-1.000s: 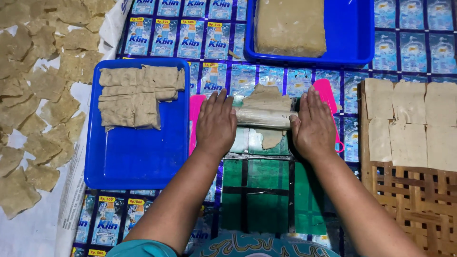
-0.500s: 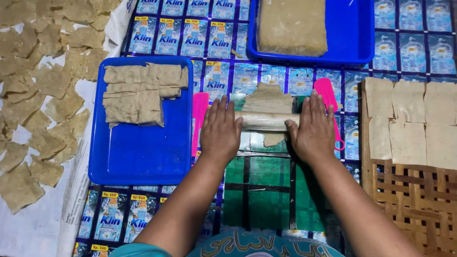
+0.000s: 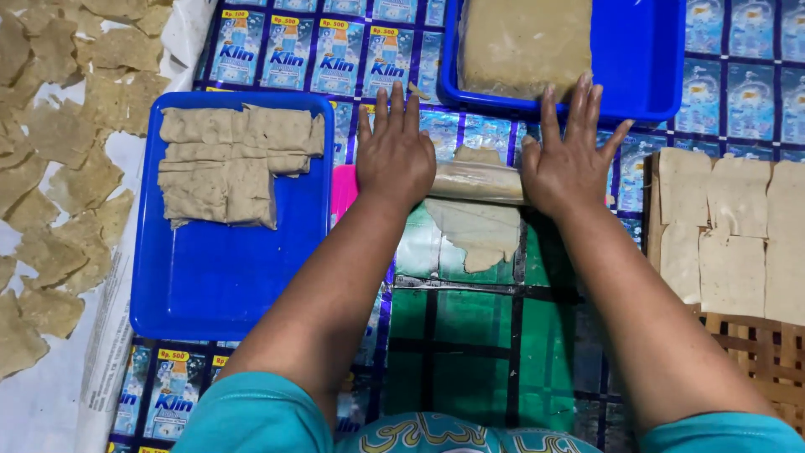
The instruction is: Preparing and wrapping thin dough snacks on a workspace.
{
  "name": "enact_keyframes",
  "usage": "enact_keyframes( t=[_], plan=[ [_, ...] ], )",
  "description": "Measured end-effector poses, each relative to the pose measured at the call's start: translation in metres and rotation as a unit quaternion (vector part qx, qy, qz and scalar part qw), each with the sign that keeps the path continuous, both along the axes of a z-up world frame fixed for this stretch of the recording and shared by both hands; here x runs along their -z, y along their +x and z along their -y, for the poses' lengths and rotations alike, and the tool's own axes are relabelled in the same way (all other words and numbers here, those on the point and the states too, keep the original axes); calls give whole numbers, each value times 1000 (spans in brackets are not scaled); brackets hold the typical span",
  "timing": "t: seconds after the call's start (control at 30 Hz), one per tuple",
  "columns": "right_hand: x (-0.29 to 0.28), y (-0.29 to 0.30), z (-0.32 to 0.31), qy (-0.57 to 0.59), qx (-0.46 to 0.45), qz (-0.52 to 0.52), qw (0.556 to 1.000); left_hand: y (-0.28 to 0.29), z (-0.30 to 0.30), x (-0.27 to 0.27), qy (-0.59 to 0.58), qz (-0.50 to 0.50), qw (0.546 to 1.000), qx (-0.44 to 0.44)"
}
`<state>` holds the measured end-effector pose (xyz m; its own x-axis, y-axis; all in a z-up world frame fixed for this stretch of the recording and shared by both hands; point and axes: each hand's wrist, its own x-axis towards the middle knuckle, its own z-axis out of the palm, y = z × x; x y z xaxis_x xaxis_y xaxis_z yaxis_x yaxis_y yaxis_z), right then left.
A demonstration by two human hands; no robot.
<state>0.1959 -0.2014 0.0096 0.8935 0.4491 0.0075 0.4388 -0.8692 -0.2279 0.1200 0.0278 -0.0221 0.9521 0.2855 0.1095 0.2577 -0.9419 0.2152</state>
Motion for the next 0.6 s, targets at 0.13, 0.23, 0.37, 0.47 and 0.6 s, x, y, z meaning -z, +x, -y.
enact_keyframes(
  t=[0.13, 0.23, 0.37, 0.47, 0.6],
  plan=[
    [-4, 21, -9, 4, 5, -3, 1000, 21, -7, -7, -10, -17, 1000, -2],
    [-5, 26, -12, 7, 7, 12, 1000, 23, -7, -11, -16, -9, 1000, -10],
    [-3, 16, -6, -1, -11, 12, 1000, 6, -1, -9, 0, 19, 1000, -3],
    [0, -7, 1, 4, -37, 17, 999, -20, 9, -6, 12, 51, 999, 2],
    [18, -34, 19, 7, -65, 38, 997, -55, 20, -37, -22, -43, 998, 26]
  ],
)
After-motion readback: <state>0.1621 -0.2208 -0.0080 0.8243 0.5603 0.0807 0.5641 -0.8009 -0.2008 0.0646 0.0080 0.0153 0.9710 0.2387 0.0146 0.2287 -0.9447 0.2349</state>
